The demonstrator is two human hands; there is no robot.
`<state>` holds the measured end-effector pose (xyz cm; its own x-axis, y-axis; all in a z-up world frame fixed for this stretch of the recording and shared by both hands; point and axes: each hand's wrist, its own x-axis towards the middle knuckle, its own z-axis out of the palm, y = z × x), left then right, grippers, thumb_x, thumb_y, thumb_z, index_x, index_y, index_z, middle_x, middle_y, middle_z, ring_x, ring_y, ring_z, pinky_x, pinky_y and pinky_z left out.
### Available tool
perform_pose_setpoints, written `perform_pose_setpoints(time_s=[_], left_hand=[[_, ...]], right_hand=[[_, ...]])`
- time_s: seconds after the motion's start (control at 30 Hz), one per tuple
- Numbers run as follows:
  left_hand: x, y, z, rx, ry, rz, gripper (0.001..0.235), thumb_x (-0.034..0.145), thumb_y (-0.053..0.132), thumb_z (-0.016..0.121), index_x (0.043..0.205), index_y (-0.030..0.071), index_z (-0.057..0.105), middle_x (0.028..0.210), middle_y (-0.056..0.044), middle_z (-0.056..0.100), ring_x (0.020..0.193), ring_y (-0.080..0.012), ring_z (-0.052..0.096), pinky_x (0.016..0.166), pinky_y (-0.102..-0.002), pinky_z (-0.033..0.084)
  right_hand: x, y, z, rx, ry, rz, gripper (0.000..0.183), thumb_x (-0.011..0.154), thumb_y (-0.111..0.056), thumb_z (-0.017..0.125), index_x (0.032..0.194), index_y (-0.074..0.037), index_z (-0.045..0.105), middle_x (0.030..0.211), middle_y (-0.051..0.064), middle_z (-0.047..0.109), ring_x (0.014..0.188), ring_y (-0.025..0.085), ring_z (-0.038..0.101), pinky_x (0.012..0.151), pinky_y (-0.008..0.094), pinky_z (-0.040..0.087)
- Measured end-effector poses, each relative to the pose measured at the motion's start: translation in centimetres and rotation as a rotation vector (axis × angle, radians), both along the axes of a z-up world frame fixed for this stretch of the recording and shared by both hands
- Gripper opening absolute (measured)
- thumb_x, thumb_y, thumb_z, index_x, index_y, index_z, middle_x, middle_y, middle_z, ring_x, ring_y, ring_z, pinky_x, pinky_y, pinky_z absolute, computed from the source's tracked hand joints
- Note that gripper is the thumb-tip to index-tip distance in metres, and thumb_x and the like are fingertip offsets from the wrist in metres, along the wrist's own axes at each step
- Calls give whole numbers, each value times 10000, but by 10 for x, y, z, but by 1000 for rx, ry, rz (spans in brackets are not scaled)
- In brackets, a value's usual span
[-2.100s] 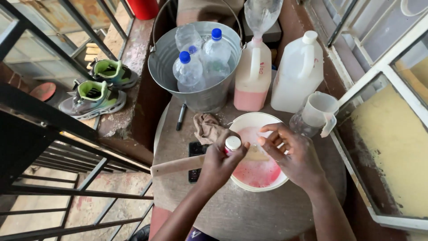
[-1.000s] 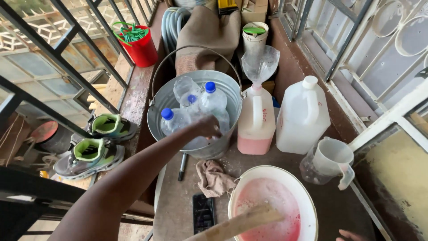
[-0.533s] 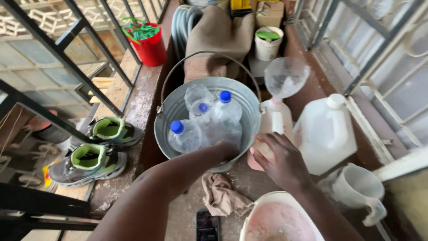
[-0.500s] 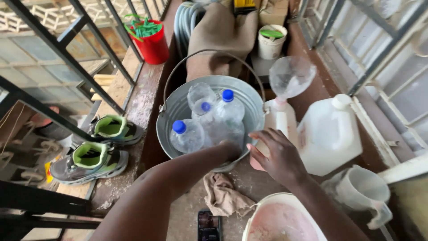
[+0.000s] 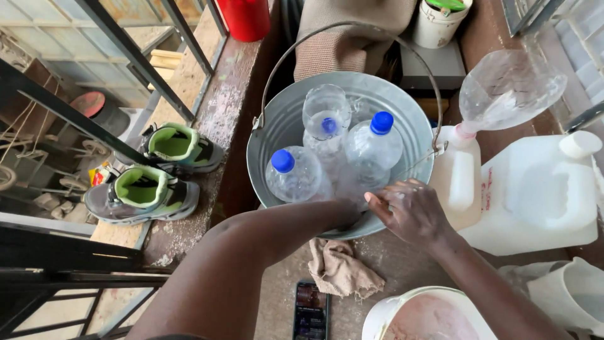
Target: The person stirs a pink liquid mixture in a white bucket using a wooden stick. They then pour a white powder from a plastic bag into the bucket and continue stirring the mixture. The person also handles several plastic bottles, placing them into a metal bucket nearby.
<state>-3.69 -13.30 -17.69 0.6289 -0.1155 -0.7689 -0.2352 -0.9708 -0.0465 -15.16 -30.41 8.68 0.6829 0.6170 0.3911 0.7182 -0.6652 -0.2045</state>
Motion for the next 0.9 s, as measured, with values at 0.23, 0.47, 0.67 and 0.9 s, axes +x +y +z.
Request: perform_pose_setpoints(time_s=[0.23, 0.47, 0.67, 0.9], left_hand=[[-6, 65, -100, 233, -27, -371, 361, 761, 588, 648, 948, 309, 778, 891, -52, 745, 815, -257, 723, 737, -512, 591], [-63, 29, 184, -230, -335, -362, 178, 785, 310, 652, 947, 236, 642, 800, 14, 715, 783, -212, 742, 598, -391, 575], [-212, 138, 341, -171, -411, -212, 236, 921, 435, 539, 1061, 273, 639, 901, 60, 746, 723, -179, 773, 591, -402, 584], [-418, 144, 320, 99, -724, -947, 666, 854, -1, 513, 1448, 292, 448, 857, 60, 548, 601, -114, 565, 417, -318, 429]], right_hand=[[5, 0, -11, 24, -12, -16, 478, 998, -487, 587, 612, -207, 625, 561, -18, 633, 620, 217, 676, 673, 356, 525], [-9, -7, 22, 525, 221, 53, 188, 976, -299, 721, 1001, -120, 772, 953, 121, 771, 986, 360, 712, 897, 463, 543], [-137, -76, 28, 583, 21, -177, 370, 860, -260, 819, 1140, -57, 690, 1092, 147, 739, 1051, 320, 716, 855, 426, 600], [-298, -143, -11, 679, 479, -659, 316, 841, -273, 763, 1153, -228, 743, 1233, -100, 769, 1028, 192, 776, 917, 302, 582]])
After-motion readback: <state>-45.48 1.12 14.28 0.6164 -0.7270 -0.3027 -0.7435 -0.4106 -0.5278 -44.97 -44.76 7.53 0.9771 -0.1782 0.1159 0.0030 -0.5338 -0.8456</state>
